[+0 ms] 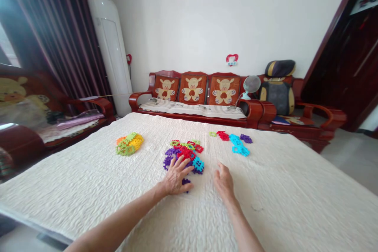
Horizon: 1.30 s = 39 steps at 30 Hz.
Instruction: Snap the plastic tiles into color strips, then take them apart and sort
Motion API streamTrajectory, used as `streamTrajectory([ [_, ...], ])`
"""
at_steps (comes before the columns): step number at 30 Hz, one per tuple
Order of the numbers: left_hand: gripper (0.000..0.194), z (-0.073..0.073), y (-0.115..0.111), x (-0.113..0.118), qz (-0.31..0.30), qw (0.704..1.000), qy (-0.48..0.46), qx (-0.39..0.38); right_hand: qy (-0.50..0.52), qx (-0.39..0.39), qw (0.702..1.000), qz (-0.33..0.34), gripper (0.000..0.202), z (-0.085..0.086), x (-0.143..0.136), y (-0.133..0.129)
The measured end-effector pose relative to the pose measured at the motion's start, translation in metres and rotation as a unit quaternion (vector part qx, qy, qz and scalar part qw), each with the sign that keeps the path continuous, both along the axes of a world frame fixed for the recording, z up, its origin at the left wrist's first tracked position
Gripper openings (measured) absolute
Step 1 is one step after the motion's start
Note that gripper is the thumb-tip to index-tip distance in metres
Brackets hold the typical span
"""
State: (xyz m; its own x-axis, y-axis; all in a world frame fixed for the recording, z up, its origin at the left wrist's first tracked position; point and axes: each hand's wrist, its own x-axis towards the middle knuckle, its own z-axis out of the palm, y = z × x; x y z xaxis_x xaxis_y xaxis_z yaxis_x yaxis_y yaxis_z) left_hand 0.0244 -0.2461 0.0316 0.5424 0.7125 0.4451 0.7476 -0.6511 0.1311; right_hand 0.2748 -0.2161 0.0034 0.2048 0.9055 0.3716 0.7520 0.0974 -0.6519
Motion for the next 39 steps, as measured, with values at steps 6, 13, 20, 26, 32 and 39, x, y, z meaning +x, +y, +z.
streamTrajectory([
  [6, 0.06, 0.013, 0.009, 0.019, -0.021, 0.998, 0.066, 0.008, -0.024, 0.046, 0.999, -0.003, 0.043, -0.019, 0.015, -0.015],
  [13, 0.051, 0.019, 0.029, 0.031, -0.008, 0.994, 0.097, 0.054, -0.062, 0.07, 0.996, 0.01, 0.037, -0.016, 0.009, -0.014],
  [20, 0.048, 0.01, 0.053, 0.032, -0.016, 0.994, 0.099, 0.04, -0.076, 0.08, 0.994, 0.023, 0.031, -0.015, 0.007, -0.014],
  [26, 0.042, 0.023, 0.078, -0.026, 0.107, 0.991, 0.085, 0.004, -0.094, 0.092, 0.991, 0.021, 0.024, -0.019, 0.006, -0.011],
  [32, 0.028, 0.043, 0.091, -0.089, 0.257, 0.963, 0.033, -0.068, -0.117, 0.1, 0.988, 0.021, 0.022, -0.016, 0.003, -0.014],
  [39, 0.033, 0.063, 0.099, -0.052, 0.245, 0.969, 0.011, -0.034, -0.131, 0.093, 0.987, 0.019, 0.021, -0.017, 0.001, -0.015],
])
